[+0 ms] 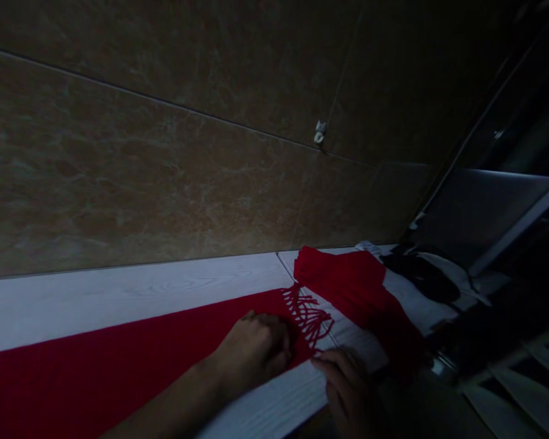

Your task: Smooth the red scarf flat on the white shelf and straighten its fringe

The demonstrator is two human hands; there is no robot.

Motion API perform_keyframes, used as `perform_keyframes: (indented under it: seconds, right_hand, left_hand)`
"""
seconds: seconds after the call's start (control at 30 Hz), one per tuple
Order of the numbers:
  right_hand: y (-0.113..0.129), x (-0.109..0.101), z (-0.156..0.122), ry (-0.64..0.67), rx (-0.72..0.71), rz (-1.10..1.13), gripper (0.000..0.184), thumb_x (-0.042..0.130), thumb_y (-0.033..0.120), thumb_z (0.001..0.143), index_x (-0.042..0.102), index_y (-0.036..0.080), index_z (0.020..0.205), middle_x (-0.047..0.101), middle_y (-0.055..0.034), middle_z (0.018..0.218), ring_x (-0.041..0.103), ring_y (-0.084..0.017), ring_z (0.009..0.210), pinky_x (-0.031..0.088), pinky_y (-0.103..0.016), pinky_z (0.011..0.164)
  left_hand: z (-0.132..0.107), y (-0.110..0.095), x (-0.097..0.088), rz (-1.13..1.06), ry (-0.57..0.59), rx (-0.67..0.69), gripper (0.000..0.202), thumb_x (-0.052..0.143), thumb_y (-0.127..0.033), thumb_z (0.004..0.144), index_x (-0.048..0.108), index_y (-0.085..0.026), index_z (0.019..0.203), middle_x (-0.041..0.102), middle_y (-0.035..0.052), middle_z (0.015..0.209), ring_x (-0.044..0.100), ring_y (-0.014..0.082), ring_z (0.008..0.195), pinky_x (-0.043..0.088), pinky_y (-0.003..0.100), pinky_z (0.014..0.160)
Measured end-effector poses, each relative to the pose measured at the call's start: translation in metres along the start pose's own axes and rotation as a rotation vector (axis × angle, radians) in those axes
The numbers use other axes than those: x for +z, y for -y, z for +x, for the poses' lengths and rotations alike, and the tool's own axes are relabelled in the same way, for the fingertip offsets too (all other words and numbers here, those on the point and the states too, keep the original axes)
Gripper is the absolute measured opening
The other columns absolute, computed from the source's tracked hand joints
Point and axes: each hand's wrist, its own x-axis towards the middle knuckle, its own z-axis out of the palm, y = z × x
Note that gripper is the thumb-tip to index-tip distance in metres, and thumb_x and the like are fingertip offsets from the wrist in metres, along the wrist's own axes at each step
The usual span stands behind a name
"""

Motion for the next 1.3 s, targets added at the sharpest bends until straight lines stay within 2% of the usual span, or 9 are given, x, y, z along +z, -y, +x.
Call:
perform_keyframes:
  seconds: [0.13, 0.23, 0.57, 0.7, 0.87, 1.0, 1.1, 1.2, 1.3]
  right_hand:
    - [-0.002, 0.004, -0.009, 0.008, 0.028, 0.006, 0.053, 0.043, -0.001, 0.083, 0.063, 0.025, 0.124, 0.069, -0.0062, 0.101, 0.064, -0.021, 0.092, 0.056, -0.035, 0.079]
    - [-0.002, 0.004, -0.008, 0.055, 0.061, -0.001, 0.057, 0.043, -0.001, 0.083, 0.059, 0.025, 0.131, 0.067, -0.0069, 0.102, 0.063, -0.023, 0.090, 0.055, -0.037, 0.076]
    - [-0.001, 0.004, -0.003, -0.038, 0.051, 0.064, 0.068, 0.042, -0.003, 0.076, 0.059, 0.029, 0.134, 0.064, -0.0060, 0.094, 0.058, -0.024, 0.084, 0.051, -0.037, 0.070]
    - [0.000, 0.003, -0.003, -0.045, 0.056, 0.086, 0.061, 0.042, -0.002, 0.078, 0.062, 0.027, 0.127, 0.064, -0.0062, 0.093, 0.059, -0.023, 0.083, 0.051, -0.036, 0.069]
    - [-0.001, 0.002, -0.005, -0.030, 0.075, 0.099, 0.053, 0.042, -0.003, 0.078, 0.066, 0.023, 0.117, 0.066, -0.0070, 0.093, 0.061, -0.022, 0.085, 0.053, -0.035, 0.071]
    - [-0.002, -0.007, 0.009, -0.075, 0.146, 0.175, 0.047, 0.042, -0.001, 0.082, 0.070, 0.026, 0.109, 0.068, -0.0048, 0.091, 0.065, -0.020, 0.083, 0.055, -0.031, 0.072]
    - [0.000, -0.011, 0.043, -0.155, 0.159, 0.239, 0.038, 0.044, 0.006, 0.090, 0.070, 0.025, 0.110, 0.069, -0.0060, 0.097, 0.067, -0.020, 0.091, 0.056, -0.032, 0.080]
    - [0.006, 0.000, 0.090, -0.114, 0.151, 0.350, 0.031, 0.046, 0.014, 0.095, 0.069, 0.022, 0.114, 0.069, -0.0080, 0.109, 0.066, -0.020, 0.103, 0.054, -0.033, 0.092]
    - [0.012, 0.022, 0.131, -0.038, 0.118, 0.448, 0.030, 0.047, 0.019, 0.095, 0.067, 0.021, 0.118, 0.069, -0.0090, 0.119, 0.064, -0.021, 0.112, 0.051, -0.036, 0.099]
  left_hand:
    - [0.016, -0.011, 0.027, -0.051, -0.022, -0.024, 0.014, 0.064, -0.030, 0.083, 0.064, -0.024, 0.096, 0.070, 0.0013, 0.098, 0.066, 0.0187, 0.086, 0.047, 0.027, 0.070]
    - [0.021, -0.012, 0.038, -0.021, -0.026, -0.054, 0.012, 0.060, -0.026, 0.084, 0.061, -0.023, 0.095, 0.070, 0.0012, 0.097, 0.065, 0.0172, 0.082, 0.046, 0.026, 0.067]
    - [0.023, -0.015, 0.043, -0.049, -0.049, -0.066, 0.018, 0.047, -0.026, 0.095, 0.062, -0.022, 0.086, 0.068, 0.0017, 0.090, 0.063, 0.0143, 0.078, 0.044, 0.023, 0.067]
    - [0.021, -0.013, 0.047, -0.089, -0.092, -0.047, 0.019, 0.046, -0.028, 0.097, 0.061, -0.023, 0.087, 0.067, 0.0019, 0.091, 0.063, 0.0144, 0.080, 0.045, 0.022, 0.070]
    - [0.022, -0.013, 0.052, -0.028, -0.040, -0.020, 0.017, 0.047, -0.025, 0.096, 0.064, -0.022, 0.090, 0.067, 0.0028, 0.094, 0.064, 0.0162, 0.084, 0.047, 0.025, 0.073]
    - [0.018, -0.014, 0.040, -0.098, -0.020, 0.021, 0.016, 0.051, -0.024, 0.094, 0.067, -0.024, 0.095, 0.068, 0.0021, 0.096, 0.063, 0.0162, 0.087, 0.048, 0.026, 0.077]
    - [0.001, -0.015, 0.017, -0.156, -0.097, -0.047, 0.019, 0.047, -0.026, 0.096, 0.066, -0.024, 0.096, 0.067, 0.0026, 0.099, 0.063, 0.0162, 0.088, 0.049, 0.027, 0.077]
    - [-0.026, -0.016, -0.006, -0.218, -0.212, -0.126, 0.022, 0.045, -0.029, 0.098, 0.066, -0.024, 0.097, 0.066, 0.0034, 0.102, 0.062, 0.0155, 0.087, 0.049, 0.026, 0.077]
    - [-0.050, -0.018, -0.018, -0.321, -0.270, -0.161, 0.022, 0.046, -0.028, 0.097, 0.068, -0.024, 0.097, 0.068, 0.0035, 0.100, 0.064, 0.0153, 0.087, 0.050, 0.025, 0.078]
